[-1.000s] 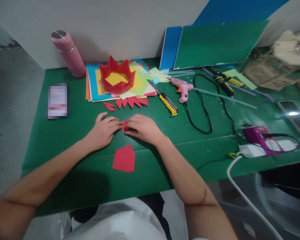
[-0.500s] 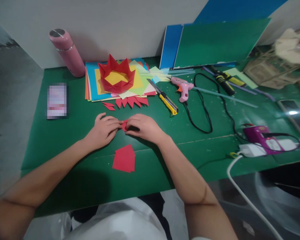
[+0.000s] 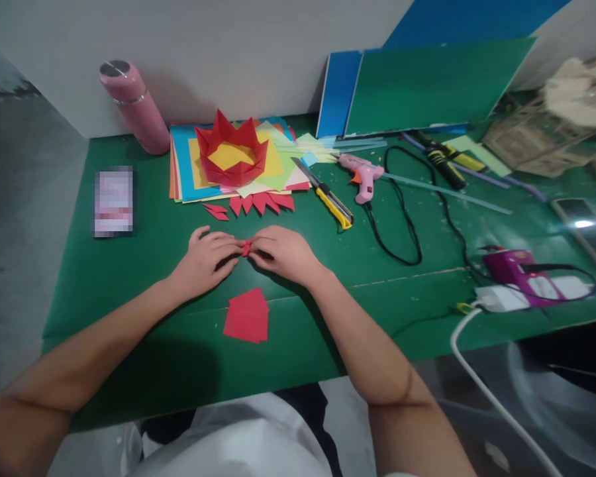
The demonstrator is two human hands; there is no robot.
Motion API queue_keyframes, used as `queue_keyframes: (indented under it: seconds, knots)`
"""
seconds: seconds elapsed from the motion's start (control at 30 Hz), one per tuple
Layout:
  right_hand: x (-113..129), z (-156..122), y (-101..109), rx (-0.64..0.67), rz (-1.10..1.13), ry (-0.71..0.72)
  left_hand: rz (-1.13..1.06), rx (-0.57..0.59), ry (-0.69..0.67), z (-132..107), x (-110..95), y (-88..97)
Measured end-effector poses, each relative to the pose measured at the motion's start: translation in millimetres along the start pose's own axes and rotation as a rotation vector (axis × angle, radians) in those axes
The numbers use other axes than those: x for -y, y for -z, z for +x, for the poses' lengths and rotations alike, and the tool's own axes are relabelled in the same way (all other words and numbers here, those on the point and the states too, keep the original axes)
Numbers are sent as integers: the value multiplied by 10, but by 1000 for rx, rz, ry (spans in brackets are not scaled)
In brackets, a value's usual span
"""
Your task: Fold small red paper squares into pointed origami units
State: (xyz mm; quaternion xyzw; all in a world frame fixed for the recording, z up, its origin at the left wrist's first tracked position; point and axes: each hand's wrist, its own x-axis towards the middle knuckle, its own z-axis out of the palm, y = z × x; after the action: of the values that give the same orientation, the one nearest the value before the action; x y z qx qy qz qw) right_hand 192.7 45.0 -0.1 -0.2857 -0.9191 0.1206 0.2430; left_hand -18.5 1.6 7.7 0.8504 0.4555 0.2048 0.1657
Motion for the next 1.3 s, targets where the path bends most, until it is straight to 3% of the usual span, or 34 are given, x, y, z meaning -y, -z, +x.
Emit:
queue_keyframes:
  seconds: [0.33,0.93,1.3]
  knots:
    - [43,48,-17,8,93,-183,-3,14,-9,7,-5,-2]
    - [50,50,-69,-21,54,-210,12,-24,-29,-11,-8,-20]
    - [69,55,-57,-12,87,-236,118,-19,-114,-16,-40,-24]
